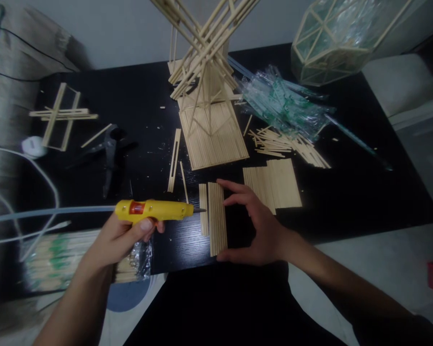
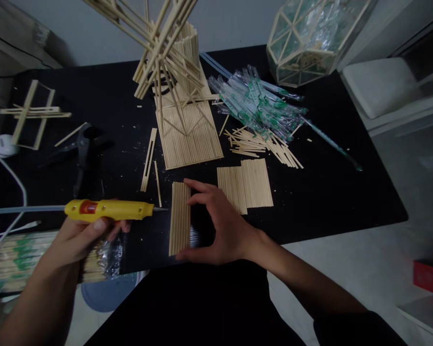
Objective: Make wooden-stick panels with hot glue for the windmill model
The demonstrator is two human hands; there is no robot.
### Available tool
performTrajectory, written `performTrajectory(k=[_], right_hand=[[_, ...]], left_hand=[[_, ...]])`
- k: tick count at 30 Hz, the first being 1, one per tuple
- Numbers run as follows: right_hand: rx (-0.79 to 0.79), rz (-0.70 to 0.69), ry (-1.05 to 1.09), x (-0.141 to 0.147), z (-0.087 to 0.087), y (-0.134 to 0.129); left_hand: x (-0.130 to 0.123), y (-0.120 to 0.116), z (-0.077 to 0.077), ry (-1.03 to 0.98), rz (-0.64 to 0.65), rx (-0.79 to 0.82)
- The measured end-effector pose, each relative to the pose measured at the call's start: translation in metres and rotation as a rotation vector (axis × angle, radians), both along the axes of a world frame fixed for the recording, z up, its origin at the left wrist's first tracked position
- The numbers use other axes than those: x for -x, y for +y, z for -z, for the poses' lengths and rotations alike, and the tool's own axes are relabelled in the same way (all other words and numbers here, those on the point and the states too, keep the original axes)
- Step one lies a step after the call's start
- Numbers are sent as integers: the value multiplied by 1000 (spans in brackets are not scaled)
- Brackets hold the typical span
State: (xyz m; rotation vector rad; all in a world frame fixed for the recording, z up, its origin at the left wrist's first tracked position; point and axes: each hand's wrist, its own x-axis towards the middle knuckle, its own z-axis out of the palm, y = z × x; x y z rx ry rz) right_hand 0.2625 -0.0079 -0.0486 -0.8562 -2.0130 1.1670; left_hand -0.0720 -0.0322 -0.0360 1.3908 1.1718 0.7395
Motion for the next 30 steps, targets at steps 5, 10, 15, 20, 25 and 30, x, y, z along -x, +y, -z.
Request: performTrajectory(k=[5, 10, 15, 20, 25, 30], right_hand=[[3, -9, -3, 1, 1, -1], [-7, -8, 3, 1, 2, -1], [-21, -20, 5, 1, 2, -1], [-26, -36, 6, 1, 2, -2], [-28, -48, 0, 0, 2, -2], [-24, -59, -13, 0, 1, -2]], left_hand=[[-1, 0, 1, -11, -14, 2], [1, -1, 1, 5, 12, 16], [0, 0, 1, -3, 22, -19], [1, 0, 2, 14, 33, -4], [2, -1, 4, 27, 1, 6], [0, 0, 3, 16, 0, -23]])
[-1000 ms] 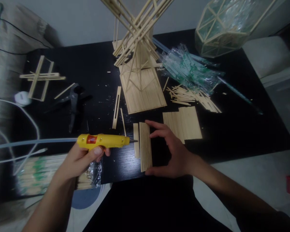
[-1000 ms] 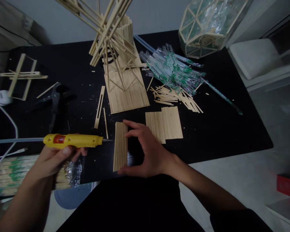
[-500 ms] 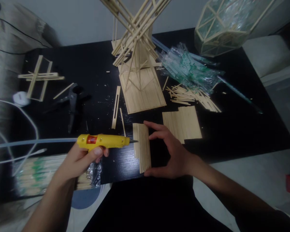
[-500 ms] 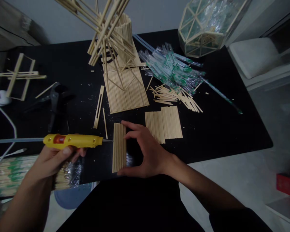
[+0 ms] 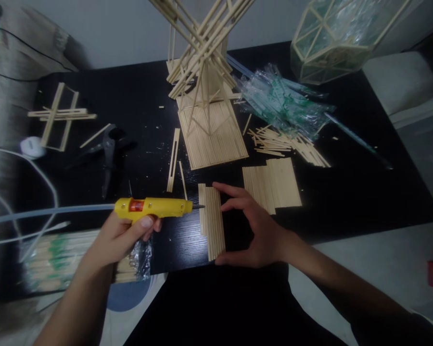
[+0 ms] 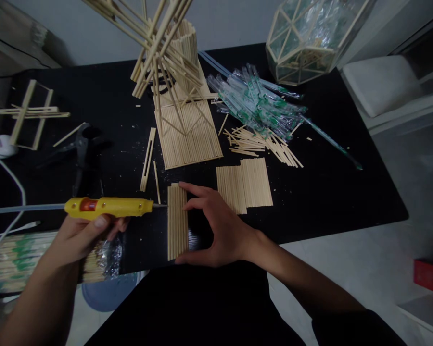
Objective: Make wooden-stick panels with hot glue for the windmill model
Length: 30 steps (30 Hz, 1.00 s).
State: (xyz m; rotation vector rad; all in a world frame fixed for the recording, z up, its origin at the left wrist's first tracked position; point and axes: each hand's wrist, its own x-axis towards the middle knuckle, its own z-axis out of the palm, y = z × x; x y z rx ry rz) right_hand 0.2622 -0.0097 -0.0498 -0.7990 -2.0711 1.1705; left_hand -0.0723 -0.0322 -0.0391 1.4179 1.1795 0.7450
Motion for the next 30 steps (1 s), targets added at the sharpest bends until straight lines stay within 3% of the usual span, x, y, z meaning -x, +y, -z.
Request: performTrajectory(k=[30], right_hand=[[5, -45, 28, 2, -4, -2]], left_hand=[[-4, 3, -2, -71, -90, 2]])
